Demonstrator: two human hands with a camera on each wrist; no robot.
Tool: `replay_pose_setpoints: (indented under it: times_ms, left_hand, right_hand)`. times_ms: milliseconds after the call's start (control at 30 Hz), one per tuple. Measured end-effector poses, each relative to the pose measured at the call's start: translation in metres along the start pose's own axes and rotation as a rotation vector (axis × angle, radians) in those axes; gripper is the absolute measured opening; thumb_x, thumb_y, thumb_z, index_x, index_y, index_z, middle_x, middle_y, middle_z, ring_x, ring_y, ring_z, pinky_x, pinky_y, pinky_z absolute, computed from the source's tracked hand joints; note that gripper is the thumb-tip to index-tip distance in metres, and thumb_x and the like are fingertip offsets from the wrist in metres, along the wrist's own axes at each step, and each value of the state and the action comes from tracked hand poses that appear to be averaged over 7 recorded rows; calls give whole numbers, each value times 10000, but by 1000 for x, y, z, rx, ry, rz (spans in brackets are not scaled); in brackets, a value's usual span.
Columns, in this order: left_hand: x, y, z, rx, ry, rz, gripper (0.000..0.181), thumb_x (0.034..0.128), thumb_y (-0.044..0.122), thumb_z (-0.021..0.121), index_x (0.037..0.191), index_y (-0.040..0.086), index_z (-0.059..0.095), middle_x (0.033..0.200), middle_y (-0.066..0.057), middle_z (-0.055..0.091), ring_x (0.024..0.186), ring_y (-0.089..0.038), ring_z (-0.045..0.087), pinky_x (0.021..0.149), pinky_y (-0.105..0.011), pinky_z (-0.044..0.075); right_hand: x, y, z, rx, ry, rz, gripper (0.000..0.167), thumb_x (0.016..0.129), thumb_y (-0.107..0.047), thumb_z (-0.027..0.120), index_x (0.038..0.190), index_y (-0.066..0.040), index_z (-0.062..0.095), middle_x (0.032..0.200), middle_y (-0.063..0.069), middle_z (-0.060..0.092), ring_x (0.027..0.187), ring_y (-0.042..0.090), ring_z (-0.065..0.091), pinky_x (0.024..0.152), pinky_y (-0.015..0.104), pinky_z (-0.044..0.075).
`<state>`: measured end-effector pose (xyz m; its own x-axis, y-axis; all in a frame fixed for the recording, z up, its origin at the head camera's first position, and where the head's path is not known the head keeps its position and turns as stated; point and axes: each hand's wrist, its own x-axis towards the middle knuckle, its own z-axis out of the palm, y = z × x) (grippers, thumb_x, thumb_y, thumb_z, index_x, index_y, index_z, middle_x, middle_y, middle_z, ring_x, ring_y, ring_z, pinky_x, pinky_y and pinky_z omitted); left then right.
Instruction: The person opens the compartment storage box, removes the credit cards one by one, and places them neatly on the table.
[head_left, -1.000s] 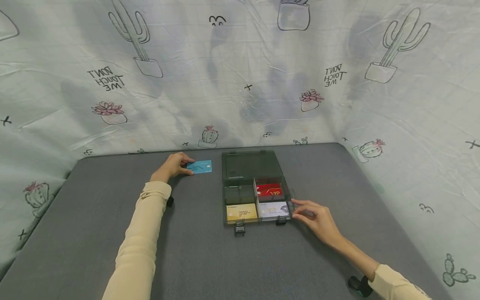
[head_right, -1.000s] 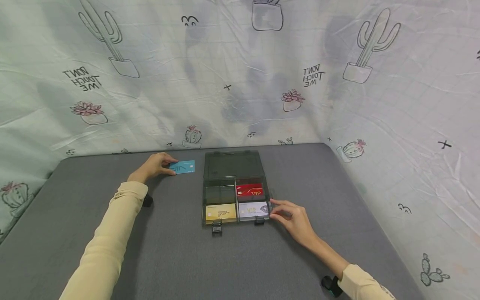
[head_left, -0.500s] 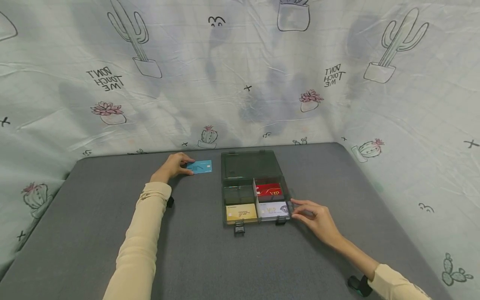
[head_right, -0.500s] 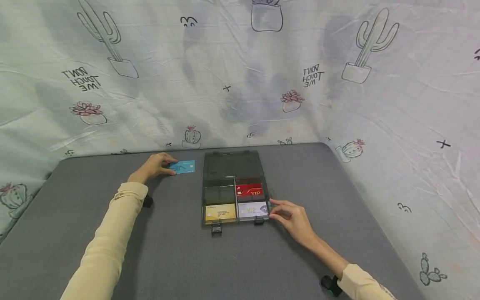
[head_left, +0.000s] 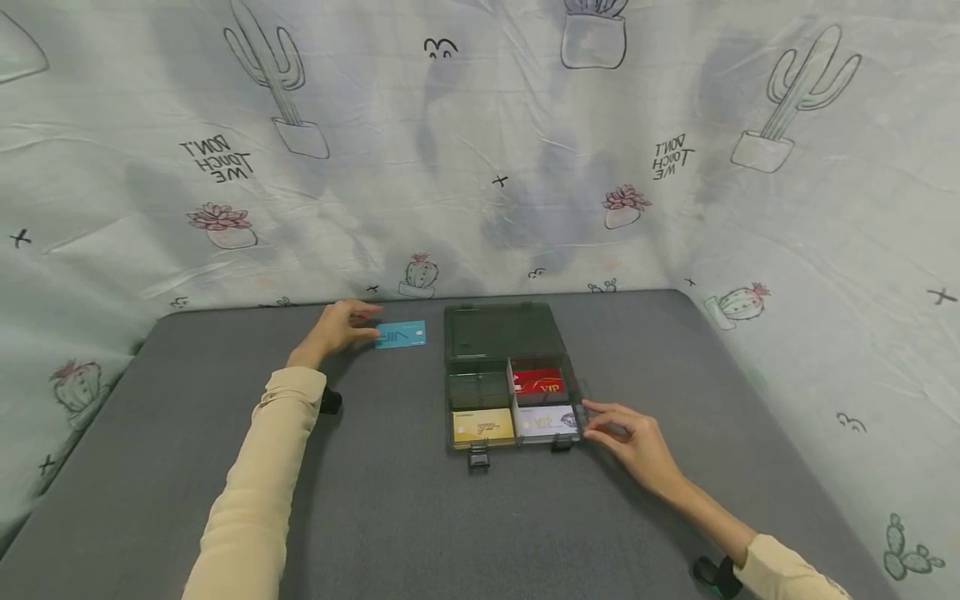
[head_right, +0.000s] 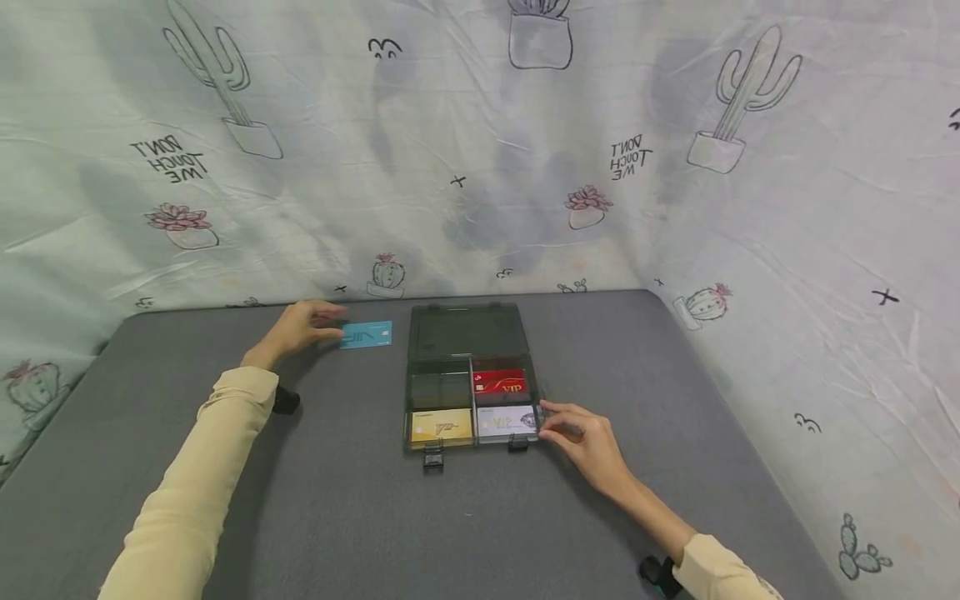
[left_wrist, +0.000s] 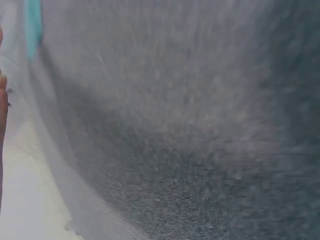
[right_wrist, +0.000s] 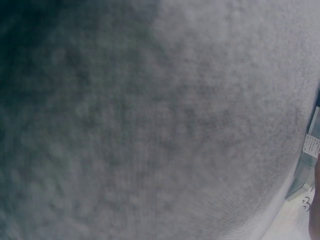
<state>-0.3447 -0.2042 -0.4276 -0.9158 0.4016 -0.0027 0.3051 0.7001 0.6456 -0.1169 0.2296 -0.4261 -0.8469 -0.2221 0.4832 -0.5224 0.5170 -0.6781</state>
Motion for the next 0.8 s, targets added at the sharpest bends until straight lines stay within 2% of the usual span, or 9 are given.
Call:
replay_pose_setpoints:
  times_ms: [133,267,367,467,600,800]
  left_hand:
    - [-9,14,3,-56,35,43,521,873,107,708,1350,-3,529,1347,-260,500,1195,-422,511,949,-510,454]
    - [-18,27,9,-149,71,55,509,881,130,704,1350,23,539,1345,-228,521,1185,-398,533,887,-514,489]
    - [-24,35,16,-223,102,53,489,882,130,702,1338,33,554,1330,-198,547,1169,-370,554,866,-504,501]
    - [-30,44,24,-279,130,59,471,885,121,696,1328,31,565,1320,-178,563,1149,-357,571,881,-495,497]
    - [-37,57,32,-354,139,71,447,884,96,693,1307,10,578,1317,-165,570,1145,-364,575,900,-486,493]
    - [-46,77,44,-430,118,85,451,879,113,703,1301,10,582,1296,-183,579,1143,-349,581,910,-485,487]
  right_hand:
    - [-5,17,3,15,5,3,200,688,164,758,800,9,698,1052,271,664,934,444,633,711,263,550]
    - [-9,30,5,10,10,6,222,692,134,770,820,-36,709,1070,243,669,950,403,646,724,224,544]
    - [-8,26,5,15,17,1,230,681,150,768,816,-25,707,1062,250,669,942,405,648,719,226,545]
    - [-6,14,4,15,23,-1,225,668,179,761,796,6,694,1039,267,667,921,431,642,706,248,551]
    - [-4,3,4,10,30,-3,215,662,191,757,781,27,685,1020,281,665,908,450,636,701,273,556]
    - [-11,23,8,11,32,-9,233,683,152,767,810,-34,707,1056,250,670,943,411,645,722,229,546]
